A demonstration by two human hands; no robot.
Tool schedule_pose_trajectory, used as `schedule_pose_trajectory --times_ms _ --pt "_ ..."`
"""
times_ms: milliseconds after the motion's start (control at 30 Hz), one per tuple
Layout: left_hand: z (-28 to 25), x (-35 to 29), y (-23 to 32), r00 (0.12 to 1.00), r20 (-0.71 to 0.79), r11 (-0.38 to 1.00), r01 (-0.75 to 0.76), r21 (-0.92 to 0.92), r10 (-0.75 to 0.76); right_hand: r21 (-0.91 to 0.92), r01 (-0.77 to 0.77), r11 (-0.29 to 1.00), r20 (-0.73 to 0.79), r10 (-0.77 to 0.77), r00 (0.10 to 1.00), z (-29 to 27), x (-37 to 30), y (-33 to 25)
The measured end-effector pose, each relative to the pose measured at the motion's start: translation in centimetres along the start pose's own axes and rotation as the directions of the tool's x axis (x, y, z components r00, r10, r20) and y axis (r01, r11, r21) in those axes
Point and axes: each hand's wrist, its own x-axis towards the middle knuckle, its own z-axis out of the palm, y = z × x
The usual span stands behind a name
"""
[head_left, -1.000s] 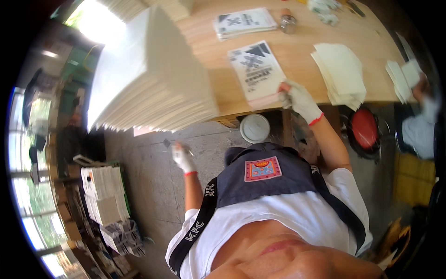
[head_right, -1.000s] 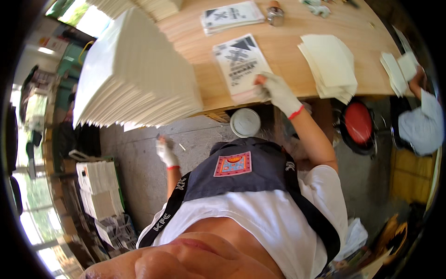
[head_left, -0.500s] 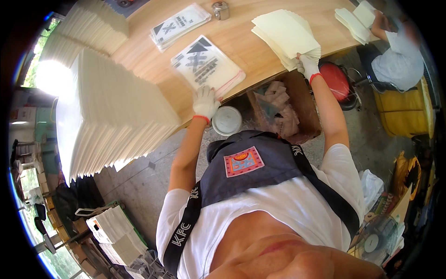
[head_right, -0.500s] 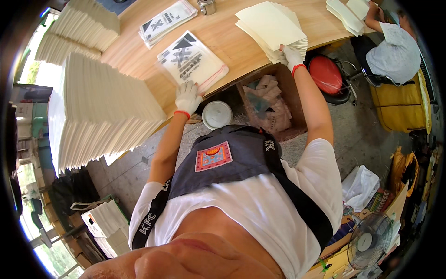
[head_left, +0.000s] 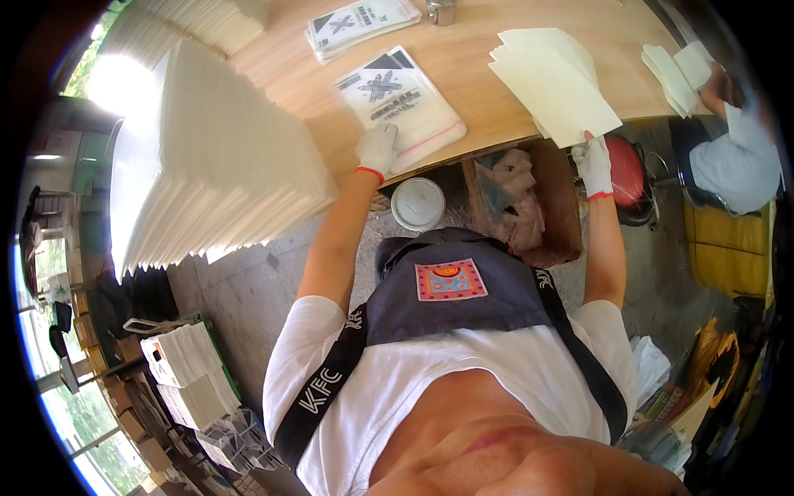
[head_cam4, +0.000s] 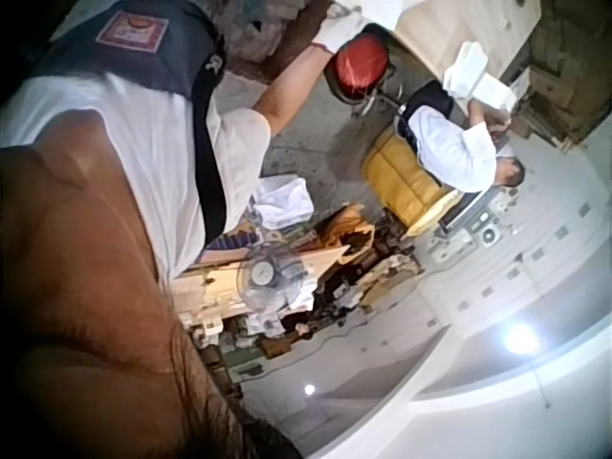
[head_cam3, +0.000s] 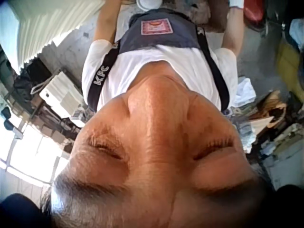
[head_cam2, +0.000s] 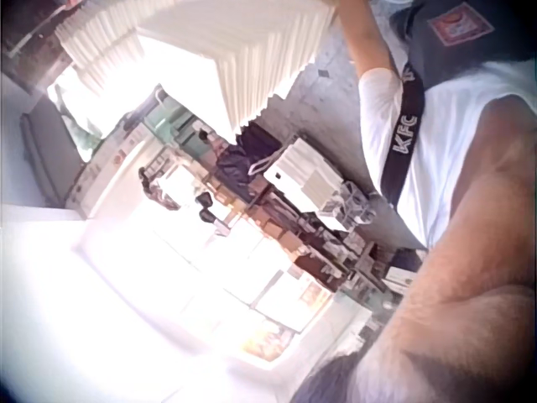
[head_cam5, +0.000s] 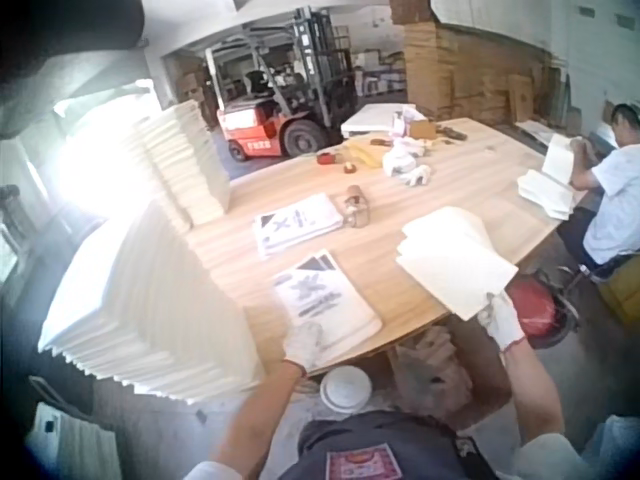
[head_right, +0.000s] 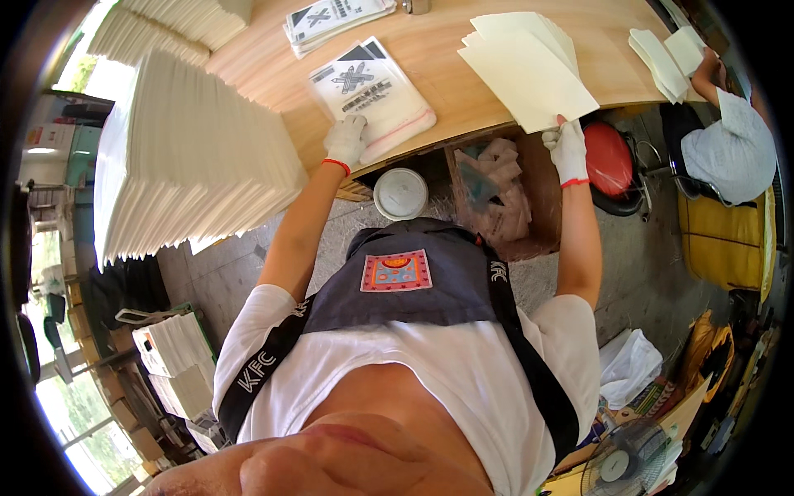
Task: The person repeatedly picks up a single sheet of paper from a large stack on the left, places it on a small circular object on the table, and then moves it to a growing stack on the right. This process is repeated continuously.
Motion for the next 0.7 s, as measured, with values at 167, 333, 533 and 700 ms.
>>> schedule_pose_trajectory --times_ms 167,333,533,700 --pt "1.2 -0.6 -1.4 0.995 -0.098 0.993 -0.024 -0.116 0.013 0.086 -0.127 0.988 0.188 0.110 0.976 4.6 -6.4 1.3" --pt "3.3 -1.2 -3.0 0.982 -0.187 0.959 -0.035 -0.282 -0.019 -0.100 -0.477 0.873 0.547 0.448 0.707 2.8 -7.6 7.4" --pt "2.4 -2.0 -2.8 0.967 -0.246 0.983 0.014 -0.186 -0.060 0.092 -0.545 0.833 0.346 0.487 0.802 3.9 -8.6 11.7" --pt "0.8 -1.8 -3.1 0.976 -0.205 0.795 -0.067 -0.604 -0.073 0.262 -0.587 0.766 0.263 0.528 0.807 5.5 -10.1 12.5"
